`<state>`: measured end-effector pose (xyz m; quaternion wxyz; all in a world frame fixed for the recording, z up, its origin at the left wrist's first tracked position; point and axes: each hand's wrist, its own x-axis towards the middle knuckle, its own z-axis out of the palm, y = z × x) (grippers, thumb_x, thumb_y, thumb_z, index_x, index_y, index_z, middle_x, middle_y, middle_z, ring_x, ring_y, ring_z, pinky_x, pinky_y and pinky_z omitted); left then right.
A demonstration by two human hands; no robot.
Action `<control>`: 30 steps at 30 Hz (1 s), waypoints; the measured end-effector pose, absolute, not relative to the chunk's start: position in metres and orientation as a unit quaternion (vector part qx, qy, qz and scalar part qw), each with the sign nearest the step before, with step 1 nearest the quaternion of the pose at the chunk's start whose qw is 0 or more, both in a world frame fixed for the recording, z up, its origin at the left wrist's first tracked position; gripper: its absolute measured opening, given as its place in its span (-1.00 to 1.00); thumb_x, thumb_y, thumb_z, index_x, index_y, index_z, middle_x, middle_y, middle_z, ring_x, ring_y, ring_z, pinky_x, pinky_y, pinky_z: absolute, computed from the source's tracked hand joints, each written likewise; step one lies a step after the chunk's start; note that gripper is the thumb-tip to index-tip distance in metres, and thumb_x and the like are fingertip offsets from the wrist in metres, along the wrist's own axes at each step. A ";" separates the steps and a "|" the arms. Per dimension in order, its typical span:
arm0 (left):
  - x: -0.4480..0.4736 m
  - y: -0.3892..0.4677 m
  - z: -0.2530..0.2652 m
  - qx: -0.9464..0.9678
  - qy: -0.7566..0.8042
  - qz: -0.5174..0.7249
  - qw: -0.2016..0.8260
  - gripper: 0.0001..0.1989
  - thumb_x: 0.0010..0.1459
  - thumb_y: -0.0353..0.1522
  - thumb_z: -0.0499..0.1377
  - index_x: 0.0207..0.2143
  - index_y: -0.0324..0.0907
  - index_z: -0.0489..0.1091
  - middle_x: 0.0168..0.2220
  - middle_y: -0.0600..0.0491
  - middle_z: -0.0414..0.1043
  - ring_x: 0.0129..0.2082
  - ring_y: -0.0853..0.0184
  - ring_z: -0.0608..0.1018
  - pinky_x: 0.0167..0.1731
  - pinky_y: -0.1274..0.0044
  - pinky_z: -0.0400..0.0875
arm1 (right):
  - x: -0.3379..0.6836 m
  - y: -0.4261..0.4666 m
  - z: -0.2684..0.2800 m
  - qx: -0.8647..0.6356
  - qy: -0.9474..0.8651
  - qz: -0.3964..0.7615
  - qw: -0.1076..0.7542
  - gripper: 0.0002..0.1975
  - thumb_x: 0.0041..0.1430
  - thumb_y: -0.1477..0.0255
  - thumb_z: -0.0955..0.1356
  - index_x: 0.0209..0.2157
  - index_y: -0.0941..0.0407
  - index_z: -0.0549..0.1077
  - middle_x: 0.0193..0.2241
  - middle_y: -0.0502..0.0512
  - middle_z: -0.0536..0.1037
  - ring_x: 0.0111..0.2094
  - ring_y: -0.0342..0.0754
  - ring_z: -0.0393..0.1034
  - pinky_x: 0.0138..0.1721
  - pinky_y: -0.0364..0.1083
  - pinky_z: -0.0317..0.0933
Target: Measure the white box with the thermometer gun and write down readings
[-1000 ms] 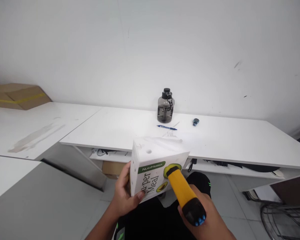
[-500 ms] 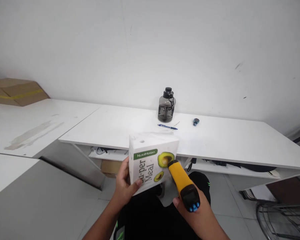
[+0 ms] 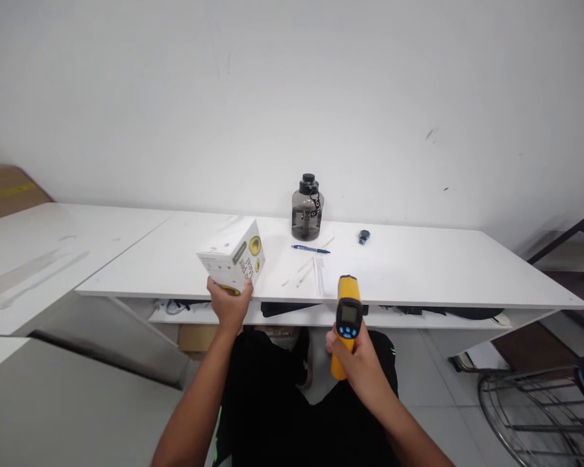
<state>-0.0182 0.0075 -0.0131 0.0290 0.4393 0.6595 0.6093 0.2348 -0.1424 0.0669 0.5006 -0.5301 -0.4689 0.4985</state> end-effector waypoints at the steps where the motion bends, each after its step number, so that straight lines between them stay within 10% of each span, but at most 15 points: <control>1: -0.018 0.009 -0.015 0.438 0.676 0.592 0.021 -0.06 -0.19 -0.18 0.33 0.19 -0.26 -0.02 0.06 -0.24 0.28 0.05 0.04 0.42 0.00 0.25 0.35 | 0.233 -0.136 0.064 -0.534 -0.468 0.497 0.499 -0.60 0.06 0.14 0.38 -0.15 0.05 0.28 -0.45 -0.05 0.36 -0.43 -0.09 0.30 -0.38 -0.11 0.24; 30: -0.014 -0.001 -0.012 0.457 0.689 0.561 0.035 -0.02 -0.15 -0.12 0.32 0.23 -0.23 -0.07 0.14 -0.24 0.21 0.12 0.07 0.35 0.04 0.32 0.30 | 0.221 -0.121 0.066 -0.520 -0.479 0.490 0.510 -0.55 0.03 0.12 0.39 -0.12 0.09 0.31 -0.46 -0.03 0.38 -0.42 -0.06 0.31 -0.31 -0.07 0.24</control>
